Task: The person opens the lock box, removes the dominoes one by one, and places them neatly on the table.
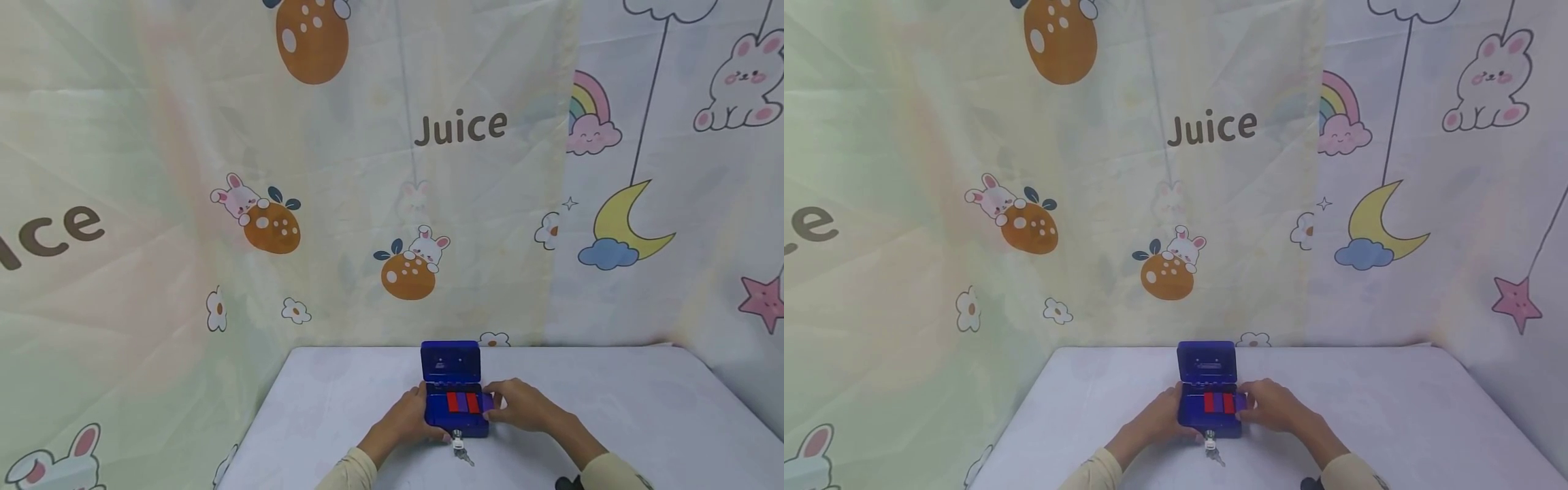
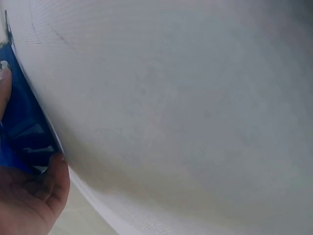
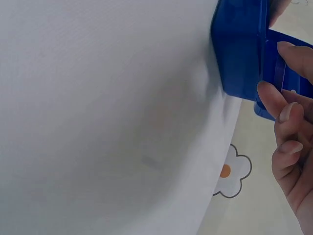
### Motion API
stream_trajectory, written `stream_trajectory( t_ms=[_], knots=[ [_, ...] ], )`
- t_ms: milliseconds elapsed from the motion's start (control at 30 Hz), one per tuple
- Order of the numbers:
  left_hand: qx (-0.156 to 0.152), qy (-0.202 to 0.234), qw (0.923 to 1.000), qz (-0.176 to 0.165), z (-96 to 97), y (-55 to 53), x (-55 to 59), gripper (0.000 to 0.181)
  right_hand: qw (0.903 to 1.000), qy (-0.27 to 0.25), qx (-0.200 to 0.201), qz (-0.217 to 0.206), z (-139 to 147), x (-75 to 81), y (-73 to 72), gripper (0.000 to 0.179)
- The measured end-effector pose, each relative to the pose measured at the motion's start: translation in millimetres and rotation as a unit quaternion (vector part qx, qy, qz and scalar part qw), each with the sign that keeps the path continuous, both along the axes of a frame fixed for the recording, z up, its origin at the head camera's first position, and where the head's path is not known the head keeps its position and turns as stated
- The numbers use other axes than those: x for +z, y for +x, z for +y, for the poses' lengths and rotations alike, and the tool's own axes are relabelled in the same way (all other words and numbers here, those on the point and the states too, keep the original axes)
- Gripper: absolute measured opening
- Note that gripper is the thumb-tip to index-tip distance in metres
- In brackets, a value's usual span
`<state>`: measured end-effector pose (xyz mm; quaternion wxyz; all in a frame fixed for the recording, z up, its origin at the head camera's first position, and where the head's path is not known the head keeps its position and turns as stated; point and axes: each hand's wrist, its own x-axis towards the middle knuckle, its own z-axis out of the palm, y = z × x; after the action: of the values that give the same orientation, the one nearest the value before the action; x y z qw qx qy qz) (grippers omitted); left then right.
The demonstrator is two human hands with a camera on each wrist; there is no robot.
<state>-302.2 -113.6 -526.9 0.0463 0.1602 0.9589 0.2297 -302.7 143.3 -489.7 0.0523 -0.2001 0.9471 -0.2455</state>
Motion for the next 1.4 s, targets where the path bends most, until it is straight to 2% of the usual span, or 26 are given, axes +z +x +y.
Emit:
stream_trajectory(
  t_ms=[300, 500, 800, 1400],
  knots=[
    [0.003, -0.007, 1.0000, -0.002, -0.3, 1.2, 1.1, 0.119, 0.9992, 0.006, -0.027, -0.030, 7, -10.7, -0.7, 0.042],
    [0.002, -0.012, 0.9999, 0.000, -1.0, -0.6, -2.0, 0.120, 0.9989, 0.013, -0.026, -0.037, 11, -20.9, -2.9, 0.040],
    [0.002, -0.013, 0.9999, 0.000, -2.2, 0.6, -3.9, 0.120, 0.9983, 0.015, -0.033, -0.045, 9, -26.3, -0.3, 0.040],
    [0.009, -0.012, 0.9998, -0.012, -0.2, -0.4, -2.2, 0.120, 0.9972, 0.037, -0.032, -0.057, 6, -34.8, -7.4, 0.042]
  ],
)
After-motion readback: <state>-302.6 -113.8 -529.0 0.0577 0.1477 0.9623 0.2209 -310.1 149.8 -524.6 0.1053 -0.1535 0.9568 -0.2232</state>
